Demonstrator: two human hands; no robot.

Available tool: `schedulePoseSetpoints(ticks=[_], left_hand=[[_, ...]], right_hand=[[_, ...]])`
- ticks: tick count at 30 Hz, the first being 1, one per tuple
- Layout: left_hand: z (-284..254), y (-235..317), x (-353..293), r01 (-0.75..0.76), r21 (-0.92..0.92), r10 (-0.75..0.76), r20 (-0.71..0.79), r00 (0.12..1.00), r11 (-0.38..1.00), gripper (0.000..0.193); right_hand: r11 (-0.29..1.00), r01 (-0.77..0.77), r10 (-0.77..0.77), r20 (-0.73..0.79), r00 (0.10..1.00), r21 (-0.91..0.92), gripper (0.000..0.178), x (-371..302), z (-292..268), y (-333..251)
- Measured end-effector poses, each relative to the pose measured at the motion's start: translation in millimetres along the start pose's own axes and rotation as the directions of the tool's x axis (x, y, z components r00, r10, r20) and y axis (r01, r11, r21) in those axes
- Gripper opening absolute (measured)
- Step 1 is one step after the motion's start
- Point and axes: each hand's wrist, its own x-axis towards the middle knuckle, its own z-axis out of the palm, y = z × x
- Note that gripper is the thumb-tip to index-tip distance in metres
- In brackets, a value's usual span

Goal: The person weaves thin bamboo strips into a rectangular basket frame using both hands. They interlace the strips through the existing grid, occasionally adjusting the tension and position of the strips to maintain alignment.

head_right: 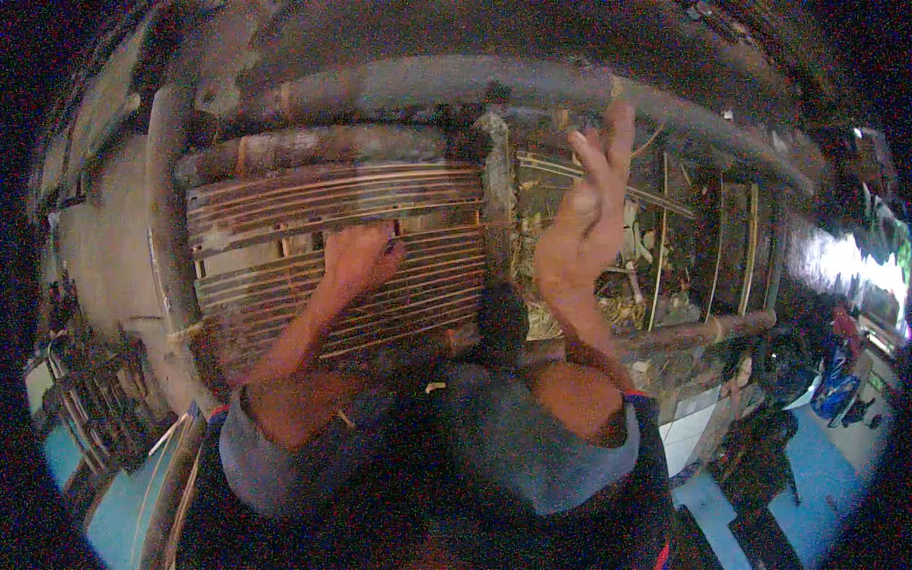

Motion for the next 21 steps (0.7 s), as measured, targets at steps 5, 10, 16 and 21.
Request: schedulePoseSetpoints(ticks=[5,10,16,21], left_hand=[[8,-6,8,-0.100,-0.020,0.100,0.001,0.995,0.995,0.037],[4,6,-4,-0.135,-0.015,0.133,-0.096,0.986,0.991,0.029],[9,7,-8,-0.468,-0.089,0.407,-0.370,0.835,0.879,0.032],[0,6,-4,-0.576,-0.250,0.491,-0.331,0.806,0.778,0.024]], right_hand=[[0.233,-0.857,0.527,0.680,0.509,0.460,0.047,-16,-13,-29],[0.399,-0.893,0.612,0.665,0.428,0.208,0.046,-8,-36,-68],[0.509,-0.858,0.603,0.681,0.416,0.073,0.044,-6,-39,-81],[0.502,-0.865,0.625,0.683,0.378,0.019,0.044,-9,-43,-84]])
